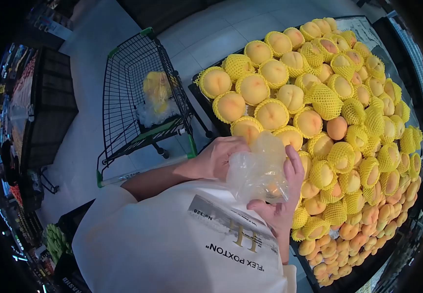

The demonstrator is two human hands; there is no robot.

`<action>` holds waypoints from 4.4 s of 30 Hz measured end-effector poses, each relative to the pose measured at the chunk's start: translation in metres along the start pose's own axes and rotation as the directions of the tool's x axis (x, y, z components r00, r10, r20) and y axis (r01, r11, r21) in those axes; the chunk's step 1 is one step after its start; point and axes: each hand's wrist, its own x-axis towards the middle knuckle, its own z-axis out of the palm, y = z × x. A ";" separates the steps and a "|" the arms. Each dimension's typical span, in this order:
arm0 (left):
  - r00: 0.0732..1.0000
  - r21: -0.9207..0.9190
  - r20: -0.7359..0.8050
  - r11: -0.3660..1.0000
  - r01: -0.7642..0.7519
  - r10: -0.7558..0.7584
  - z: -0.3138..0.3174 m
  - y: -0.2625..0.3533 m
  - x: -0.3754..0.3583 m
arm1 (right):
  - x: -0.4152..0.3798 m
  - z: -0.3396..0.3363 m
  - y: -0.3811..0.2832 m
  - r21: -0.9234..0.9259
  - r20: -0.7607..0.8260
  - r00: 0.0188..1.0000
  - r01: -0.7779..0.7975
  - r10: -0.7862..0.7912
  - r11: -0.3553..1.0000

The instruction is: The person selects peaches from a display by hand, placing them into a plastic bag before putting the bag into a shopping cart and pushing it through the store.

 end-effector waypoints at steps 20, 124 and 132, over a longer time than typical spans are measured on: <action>0.658 0.011 -0.738 0.973 0.231 -0.148 -0.122 -0.027 -0.117 | 0.056 0.188 0.016 0.143 0.613 0.790 -0.116 0.004 0.983; 0.960 -0.610 -0.075 0.748 -0.259 0.271 -0.342 0.172 0.067 | 0.070 0.219 -0.019 0.549 0.247 0.897 -0.442 0.367 0.709; 0.993 -0.680 -0.017 0.726 -0.096 0.115 -0.209 0.201 0.120 | -0.010 0.128 -0.010 0.678 0.121 0.870 -0.425 0.479 0.600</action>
